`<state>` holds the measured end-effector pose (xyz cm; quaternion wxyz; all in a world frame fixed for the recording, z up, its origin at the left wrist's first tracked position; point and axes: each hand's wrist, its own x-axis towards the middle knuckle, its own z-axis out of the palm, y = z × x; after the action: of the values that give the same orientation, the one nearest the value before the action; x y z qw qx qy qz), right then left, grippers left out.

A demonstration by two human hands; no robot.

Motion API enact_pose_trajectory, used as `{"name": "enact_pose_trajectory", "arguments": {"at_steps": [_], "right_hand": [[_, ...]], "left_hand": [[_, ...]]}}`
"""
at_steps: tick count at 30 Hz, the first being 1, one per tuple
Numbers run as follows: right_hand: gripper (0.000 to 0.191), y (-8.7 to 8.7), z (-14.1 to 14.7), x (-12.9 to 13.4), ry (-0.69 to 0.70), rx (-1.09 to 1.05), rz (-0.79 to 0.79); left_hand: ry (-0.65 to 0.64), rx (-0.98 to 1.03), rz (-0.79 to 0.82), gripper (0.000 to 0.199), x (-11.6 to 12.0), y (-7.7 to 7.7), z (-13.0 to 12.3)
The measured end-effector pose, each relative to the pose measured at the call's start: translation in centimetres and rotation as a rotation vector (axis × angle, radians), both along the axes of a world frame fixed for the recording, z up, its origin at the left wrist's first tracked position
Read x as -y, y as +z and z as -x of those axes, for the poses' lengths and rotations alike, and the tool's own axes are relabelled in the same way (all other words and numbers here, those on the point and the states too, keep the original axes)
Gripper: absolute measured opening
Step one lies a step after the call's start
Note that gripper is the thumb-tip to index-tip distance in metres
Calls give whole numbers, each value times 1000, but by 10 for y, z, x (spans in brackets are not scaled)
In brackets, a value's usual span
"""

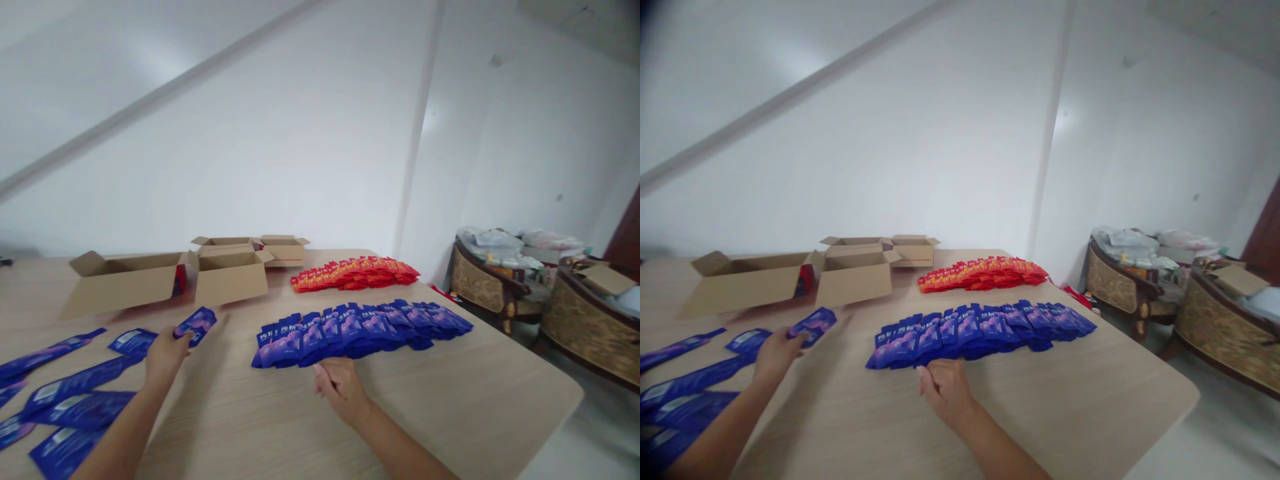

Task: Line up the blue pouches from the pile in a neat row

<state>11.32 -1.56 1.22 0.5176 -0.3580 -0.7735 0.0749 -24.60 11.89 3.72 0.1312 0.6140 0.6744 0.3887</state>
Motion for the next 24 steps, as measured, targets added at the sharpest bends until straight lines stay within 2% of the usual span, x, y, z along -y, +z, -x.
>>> {"name": "enact_pose_trajectory", "arguments": {"at_steps": [2,4,6,8,9,11,13,15,17,19,21,24], "right_hand": [[45,1,2,0,7,-27,3],[35,4,3,0,8,-103,49],[23,10,4,0,35,-242,143],[37,16,5,2,109,-402,242],[45,19,4,3,151,-459,288],[48,24,4,6,212,-487,400],[39,27,2,8,213,-480,552],[36,27,1,9,191,-482,693],[41,25,0,8,180,-464,758],[43,22,0,8,176,-409,750],[43,20,0,9,131,-383,688],[42,18,1,11,23,-373,569]], "left_hand": [[133,132,-87,26,19,22,-13],[102,195,-162,29,38,51,-32],[-180,230,-183,26,56,76,-56],[-487,287,-34,24,73,92,-83],[-640,294,76,23,81,96,-96],[-853,310,249,23,93,95,-120],[-925,362,325,23,100,88,-138],[-861,466,313,28,100,80,-149],[-750,627,258,35,98,73,-156],[-655,830,201,40,95,68,-163],[-618,990,203,40,95,63,-170],[-744,1050,392,39,101,55,-183]]}}
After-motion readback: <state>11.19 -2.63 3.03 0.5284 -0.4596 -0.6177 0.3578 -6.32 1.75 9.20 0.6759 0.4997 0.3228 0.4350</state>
